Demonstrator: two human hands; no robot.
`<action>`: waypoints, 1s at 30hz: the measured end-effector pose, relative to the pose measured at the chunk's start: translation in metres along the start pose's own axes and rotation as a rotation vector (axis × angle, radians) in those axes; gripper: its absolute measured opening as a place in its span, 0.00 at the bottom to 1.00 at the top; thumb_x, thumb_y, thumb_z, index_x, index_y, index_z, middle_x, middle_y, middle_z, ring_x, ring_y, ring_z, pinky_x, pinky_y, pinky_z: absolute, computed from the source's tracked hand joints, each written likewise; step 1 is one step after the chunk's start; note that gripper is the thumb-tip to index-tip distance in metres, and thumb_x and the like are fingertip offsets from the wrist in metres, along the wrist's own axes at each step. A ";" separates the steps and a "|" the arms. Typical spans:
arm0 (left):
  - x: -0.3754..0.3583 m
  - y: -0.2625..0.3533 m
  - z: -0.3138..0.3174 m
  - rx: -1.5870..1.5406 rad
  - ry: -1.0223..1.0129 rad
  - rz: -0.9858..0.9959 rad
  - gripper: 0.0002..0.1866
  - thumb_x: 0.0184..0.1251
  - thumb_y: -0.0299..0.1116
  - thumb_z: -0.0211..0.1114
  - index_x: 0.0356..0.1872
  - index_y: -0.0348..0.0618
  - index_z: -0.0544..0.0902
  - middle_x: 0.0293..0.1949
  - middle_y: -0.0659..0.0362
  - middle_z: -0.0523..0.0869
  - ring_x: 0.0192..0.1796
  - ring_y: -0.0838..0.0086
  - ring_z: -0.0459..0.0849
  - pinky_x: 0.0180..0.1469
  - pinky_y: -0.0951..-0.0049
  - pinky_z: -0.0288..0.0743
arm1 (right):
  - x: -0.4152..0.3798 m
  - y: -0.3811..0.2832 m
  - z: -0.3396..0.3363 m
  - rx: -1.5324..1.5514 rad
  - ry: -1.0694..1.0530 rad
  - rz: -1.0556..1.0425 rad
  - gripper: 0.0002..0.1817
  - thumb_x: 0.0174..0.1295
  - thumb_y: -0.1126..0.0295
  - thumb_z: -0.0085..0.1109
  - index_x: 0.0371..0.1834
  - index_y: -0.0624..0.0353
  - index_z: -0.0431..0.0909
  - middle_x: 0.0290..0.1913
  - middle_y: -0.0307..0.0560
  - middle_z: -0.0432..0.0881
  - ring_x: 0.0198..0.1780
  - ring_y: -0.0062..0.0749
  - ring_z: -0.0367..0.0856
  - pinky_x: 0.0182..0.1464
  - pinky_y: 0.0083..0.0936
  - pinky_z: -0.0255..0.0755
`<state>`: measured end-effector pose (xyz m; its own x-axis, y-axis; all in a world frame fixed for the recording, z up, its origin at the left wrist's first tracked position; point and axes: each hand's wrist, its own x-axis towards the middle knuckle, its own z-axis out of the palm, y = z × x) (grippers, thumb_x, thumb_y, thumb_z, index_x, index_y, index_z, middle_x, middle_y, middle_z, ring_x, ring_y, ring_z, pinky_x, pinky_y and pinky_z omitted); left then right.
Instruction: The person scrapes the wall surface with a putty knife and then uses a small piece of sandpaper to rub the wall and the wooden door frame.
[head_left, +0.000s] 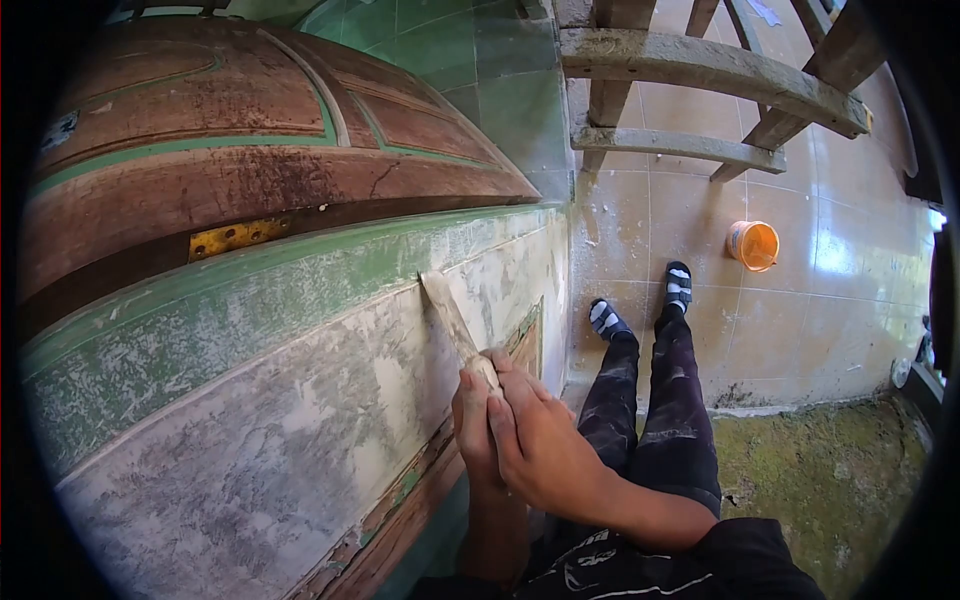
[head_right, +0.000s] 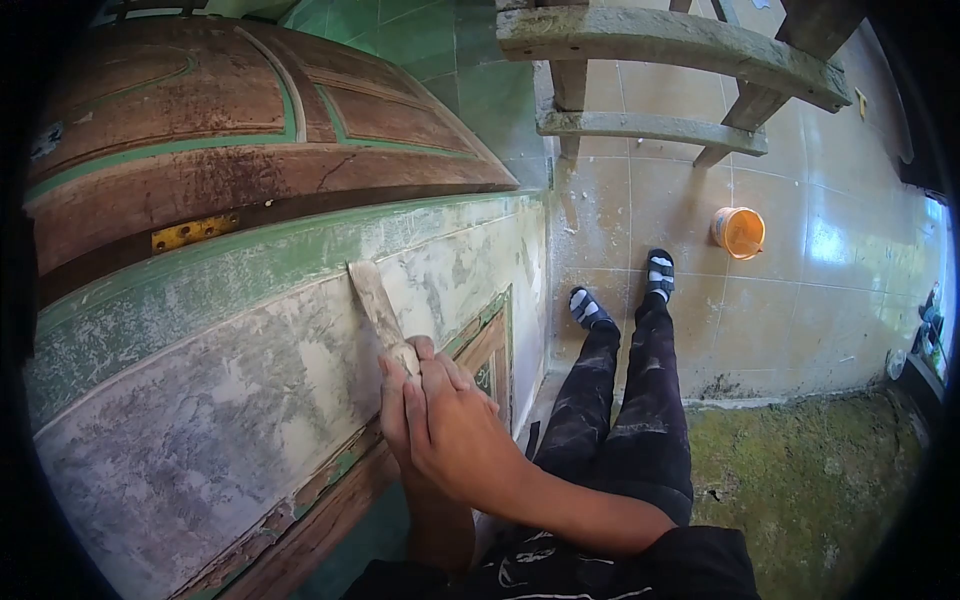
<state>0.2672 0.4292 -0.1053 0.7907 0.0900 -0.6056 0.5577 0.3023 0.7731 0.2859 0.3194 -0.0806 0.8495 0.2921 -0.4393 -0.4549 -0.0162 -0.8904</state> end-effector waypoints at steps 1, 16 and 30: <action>0.001 0.000 0.000 -0.001 -0.003 -0.002 0.25 0.83 0.55 0.36 0.50 0.41 0.68 0.32 0.50 0.78 0.32 0.59 0.80 0.36 0.52 0.84 | 0.001 0.001 0.000 -0.001 0.003 0.002 0.26 0.75 0.69 0.42 0.70 0.76 0.60 0.61 0.78 0.73 0.64 0.71 0.71 0.68 0.47 0.66; 0.003 -0.004 -0.005 -0.066 -0.048 -0.016 0.26 0.82 0.56 0.37 0.52 0.42 0.68 0.35 0.47 0.79 0.37 0.57 0.81 0.36 0.51 0.83 | 0.010 0.004 -0.003 0.045 -0.023 0.028 0.25 0.75 0.68 0.42 0.68 0.77 0.63 0.58 0.79 0.75 0.61 0.72 0.74 0.65 0.47 0.68; 0.012 -0.014 -0.011 -0.062 -0.070 0.035 0.26 0.82 0.56 0.37 0.53 0.41 0.70 0.36 0.47 0.80 0.34 0.56 0.81 0.37 0.49 0.83 | 0.006 0.015 0.003 0.017 0.023 -0.045 0.25 0.75 0.68 0.42 0.69 0.75 0.63 0.57 0.80 0.75 0.59 0.73 0.75 0.62 0.51 0.68</action>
<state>0.2661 0.4367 -0.1256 0.8261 0.0354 -0.5623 0.5147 0.3588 0.7787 0.2836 0.3234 -0.0968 0.8751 0.2697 -0.4019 -0.4205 0.0126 -0.9072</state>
